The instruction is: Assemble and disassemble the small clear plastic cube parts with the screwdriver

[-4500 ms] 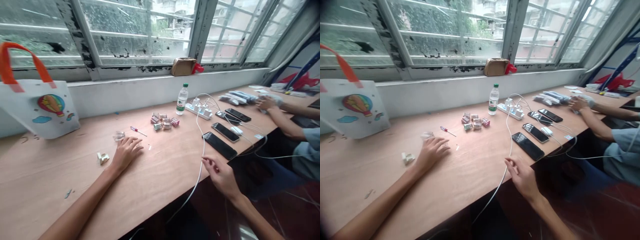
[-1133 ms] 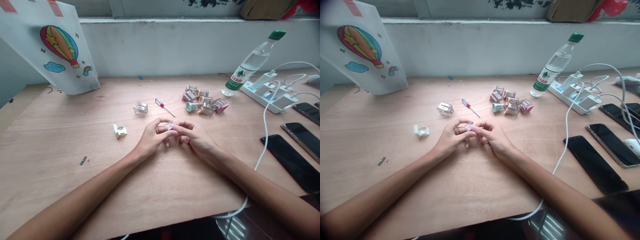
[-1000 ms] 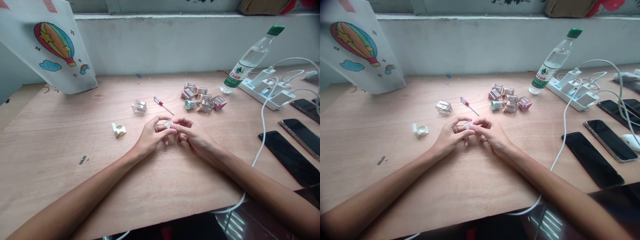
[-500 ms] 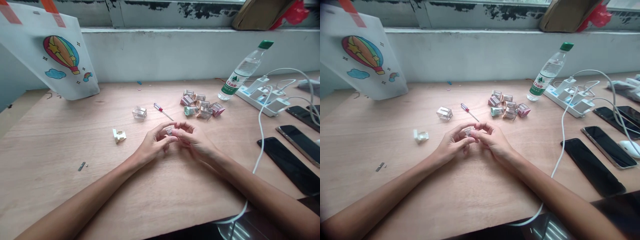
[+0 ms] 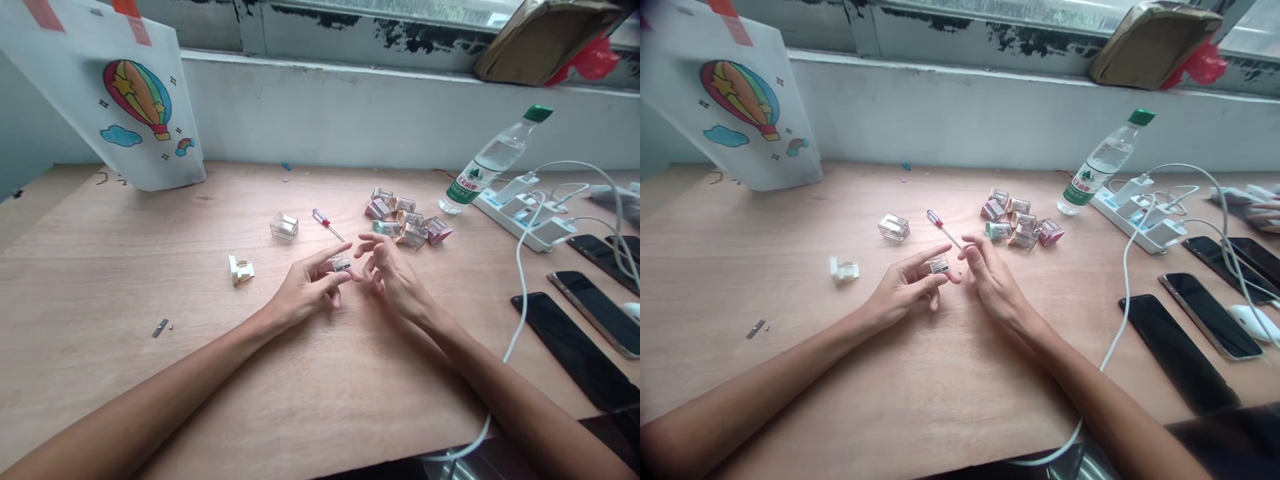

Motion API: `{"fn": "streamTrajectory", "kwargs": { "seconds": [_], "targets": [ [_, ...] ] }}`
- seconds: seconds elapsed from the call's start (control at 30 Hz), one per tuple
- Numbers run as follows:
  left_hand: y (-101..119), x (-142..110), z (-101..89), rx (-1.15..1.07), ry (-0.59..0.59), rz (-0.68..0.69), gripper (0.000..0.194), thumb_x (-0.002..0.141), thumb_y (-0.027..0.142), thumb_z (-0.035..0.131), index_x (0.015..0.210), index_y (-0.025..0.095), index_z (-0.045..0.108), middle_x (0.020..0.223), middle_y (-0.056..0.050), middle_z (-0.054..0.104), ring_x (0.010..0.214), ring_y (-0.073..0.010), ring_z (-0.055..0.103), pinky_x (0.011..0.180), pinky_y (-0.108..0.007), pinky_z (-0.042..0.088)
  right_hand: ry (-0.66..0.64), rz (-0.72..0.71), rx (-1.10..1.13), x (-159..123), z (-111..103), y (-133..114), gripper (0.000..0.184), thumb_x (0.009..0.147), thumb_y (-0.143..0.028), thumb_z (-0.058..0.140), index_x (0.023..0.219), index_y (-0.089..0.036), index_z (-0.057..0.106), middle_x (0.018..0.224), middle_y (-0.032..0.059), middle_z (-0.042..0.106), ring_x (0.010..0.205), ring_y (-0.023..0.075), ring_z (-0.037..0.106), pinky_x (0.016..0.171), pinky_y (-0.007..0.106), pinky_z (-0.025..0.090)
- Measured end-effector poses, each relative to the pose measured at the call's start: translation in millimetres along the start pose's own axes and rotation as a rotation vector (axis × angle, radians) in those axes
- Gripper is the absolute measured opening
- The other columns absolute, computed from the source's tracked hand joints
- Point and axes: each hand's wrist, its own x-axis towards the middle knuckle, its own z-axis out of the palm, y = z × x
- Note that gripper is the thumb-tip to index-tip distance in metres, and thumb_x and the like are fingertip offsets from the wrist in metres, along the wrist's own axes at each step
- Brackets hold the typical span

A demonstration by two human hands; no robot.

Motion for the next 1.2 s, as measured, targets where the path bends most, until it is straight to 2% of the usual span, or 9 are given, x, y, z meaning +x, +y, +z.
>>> {"fn": "streamTrajectory", "kwargs": {
  "seconds": [0.07,0.13,0.23,0.33,0.6,0.8,0.9,1.07,1.2],
  "targets": [
    [-2.8,-0.3,-1.2,-0.017,0.057,-0.001,0.065,0.090,0.039,0.072,0.149,0.024,0.050,0.101,-0.008,0.075,0.058,-0.0091,0.061,0.059,-0.024,0.053,0.031,-0.130,-0.249,3.9,-8.7,2.3,0.043,0.098,-0.060,0.049,0.122,-0.026,0.060,0.117,0.0086,0.064,0.086,0.0198,0.061,0.073,0.033,0.048],
    [-4.1,-0.5,-1.6,-0.013,0.110,0.012,0.065,0.088,0.039,0.073,0.148,0.024,0.051,0.098,-0.008,0.076,0.060,-0.0098,0.062,0.060,-0.024,0.053,-0.061,-0.180,-0.392,7.7,-17.1,6.4,0.033,0.098,-0.050,0.055,0.117,-0.025,0.063,0.115,0.0084,0.066,0.085,0.0201,0.061,0.074,0.033,0.047],
    [-2.4,-0.6,-0.8,-0.005,0.208,0.046,0.066,0.088,0.038,0.073,0.148,0.022,0.050,0.093,-0.007,0.076,0.058,-0.0099,0.061,0.056,-0.023,0.052,-0.174,-0.201,-0.489,12.4,-25.4,14.3,0.028,0.095,-0.040,0.061,0.117,-0.024,0.066,0.102,0.0062,0.068,0.077,0.0182,0.058,0.071,0.033,0.045],
    [0.4,-0.7,0.5,-0.005,0.290,0.079,0.068,0.089,0.038,0.073,0.149,0.021,0.048,0.091,-0.006,0.074,0.057,-0.0087,0.058,0.054,-0.022,0.050,-0.176,-0.216,-0.523,15.5,-26.9,21.7,0.027,0.093,-0.036,0.066,0.116,-0.023,0.068,0.099,0.0062,0.069,0.080,0.0196,0.059,0.074,0.033,0.045],
    [-4.6,-1.7,1.2,0.060,0.230,0.067,0.067,0.088,0.039,0.073,0.149,0.021,0.050,0.086,-0.004,0.072,0.056,-0.0079,0.053,0.054,-0.021,0.046,-0.168,-0.271,-0.575,16.2,-17.2,29.1,0.021,0.100,-0.032,0.054,0.094,-0.023,0.072,0.103,0.0070,0.068,0.091,0.0215,0.064,0.082,0.033,0.045],
    [-7.6,-5.6,2.6,0.059,0.165,0.049,0.072,0.085,0.037,0.078,0.150,0.022,0.049,0.089,-0.005,0.075,0.058,-0.0089,0.055,0.057,-0.023,0.047,0.011,-0.295,-0.276,9.9,-9.3,17.3,0.014,0.097,-0.032,0.061,0.091,-0.021,0.068,0.089,0.0032,0.068,0.080,0.0179,0.061,0.073,0.030,0.045],
    [-6.5,-8.4,3.9,0.072,0.171,0.041,0.074,0.085,0.039,0.078,0.150,0.021,0.049,0.086,-0.005,0.075,0.057,-0.0090,0.053,0.058,-0.024,0.048,0.053,-0.331,-0.141,4.5,-3.0,8.7,0.011,0.096,-0.031,0.064,0.091,-0.022,0.068,0.095,0.0035,0.066,0.088,0.0183,0.061,0.077,0.031,0.047],
    [-6.7,-9.5,4.6,0.189,0.155,0.105,0.064,0.087,0.036,0.075,0.146,0.021,0.055,0.068,0.001,0.065,0.056,-0.0088,0.050,0.058,-0.023,0.047,-0.018,-0.409,-0.132,-0.7,5.7,2.5,0.010,0.098,-0.026,0.061,0.091,-0.024,0.068,0.120,0.0080,0.056,0.124,0.0242,0.053,0.088,0.034,0.051],
    [-10.7,-8.7,4.7,0.233,0.148,0.207,0.056,0.092,0.035,0.069,0.145,0.024,0.056,0.072,0.002,0.065,0.056,-0.0080,0.053,0.057,-0.021,0.049,-0.072,-0.403,-0.137,-1.4,7.6,4.7,0.012,0.099,-0.025,0.057,0.093,-0.024,0.068,0.126,0.0087,0.055,0.125,0.0244,0.052,0.091,0.037,0.052]
  ]
}}
